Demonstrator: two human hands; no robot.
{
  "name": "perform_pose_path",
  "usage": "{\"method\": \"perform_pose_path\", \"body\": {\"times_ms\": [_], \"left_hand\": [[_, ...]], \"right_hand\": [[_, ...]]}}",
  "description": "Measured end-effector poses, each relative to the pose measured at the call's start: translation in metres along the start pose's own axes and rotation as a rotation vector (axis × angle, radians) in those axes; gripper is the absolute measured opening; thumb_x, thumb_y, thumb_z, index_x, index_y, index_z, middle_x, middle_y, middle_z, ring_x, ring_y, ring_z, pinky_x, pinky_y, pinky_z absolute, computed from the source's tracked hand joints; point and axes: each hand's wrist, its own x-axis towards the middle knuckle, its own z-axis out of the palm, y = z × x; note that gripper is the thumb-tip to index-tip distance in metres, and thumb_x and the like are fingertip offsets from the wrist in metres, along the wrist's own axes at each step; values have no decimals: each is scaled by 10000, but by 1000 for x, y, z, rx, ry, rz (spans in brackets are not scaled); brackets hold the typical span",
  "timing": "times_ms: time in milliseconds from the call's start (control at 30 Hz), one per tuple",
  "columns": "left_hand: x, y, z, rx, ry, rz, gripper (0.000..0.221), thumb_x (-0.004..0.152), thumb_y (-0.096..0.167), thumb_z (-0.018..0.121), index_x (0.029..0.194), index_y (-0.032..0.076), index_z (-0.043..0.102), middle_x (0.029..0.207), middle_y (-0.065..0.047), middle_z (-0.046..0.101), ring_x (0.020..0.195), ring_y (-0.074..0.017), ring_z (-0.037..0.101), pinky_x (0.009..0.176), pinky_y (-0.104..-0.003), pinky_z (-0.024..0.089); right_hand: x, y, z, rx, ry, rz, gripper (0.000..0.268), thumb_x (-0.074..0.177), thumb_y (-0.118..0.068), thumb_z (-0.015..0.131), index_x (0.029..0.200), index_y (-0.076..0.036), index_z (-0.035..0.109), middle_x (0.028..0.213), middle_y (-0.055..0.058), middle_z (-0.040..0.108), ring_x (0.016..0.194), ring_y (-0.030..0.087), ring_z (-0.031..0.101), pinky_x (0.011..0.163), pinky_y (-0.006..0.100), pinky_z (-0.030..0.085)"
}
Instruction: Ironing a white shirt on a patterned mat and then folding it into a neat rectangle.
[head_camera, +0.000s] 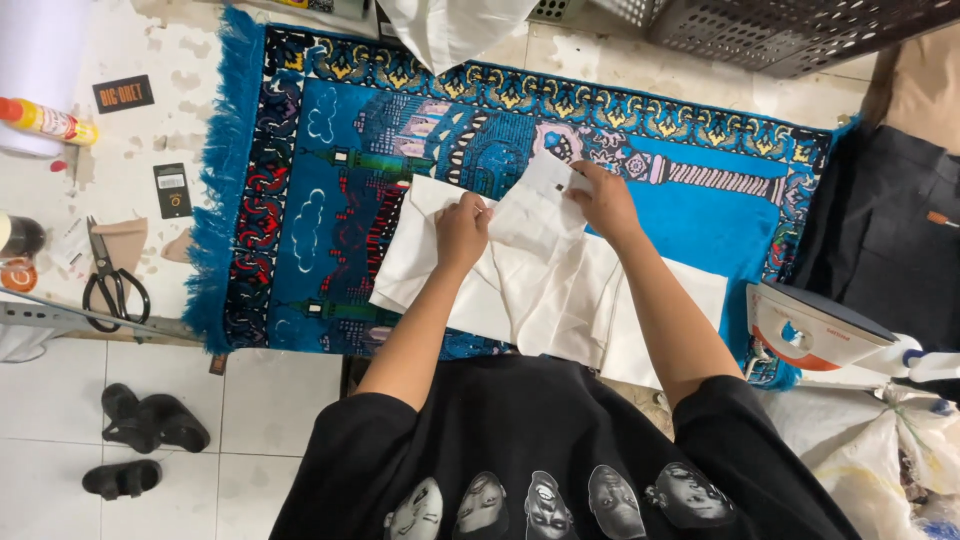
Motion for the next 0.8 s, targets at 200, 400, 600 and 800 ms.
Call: {"method": "perform_pose_path", "body": {"times_ms": [200,400,600,800], "left_hand": [[-32,52,-17,258,133,373,876,804,317,849,1533,61,434,1583,-249,378,1465,-388,376,1233,-540,239],[-93,62,-3,381,-387,606,704,1023,500,491,1621,185,294,1701,-168,204,1590,-322,117,1297,-506,68],[-100,50,25,175,-134,630,847,904,553,621,1600,161,341,1629,-236,327,1502,-398,333,1221,-623,226],[2,28,3,243,85,376,550,957,269,647,1426,21,503,1487,-180,507,1462,-361,380,1263,-522,175]], "right_hand": [[22,32,44,-303,202,-299,320,860,-204,824,1165,-235,734,935,-9,762,973,228,712,867,378,545],[29,34,52,-261,231,-290,286,901,-214,783,1172,-289,729,940,-50,760,966,205,698,859,367,518],[38,34,45,-186,260,-281,184,935,-153,758,1104,-219,725,893,7,749,955,266,680,855,403,522],[37,44,40,-60,153,-266,147,952,-185,760,1088,-215,713,909,1,749,961,263,683,877,399,524]]}}
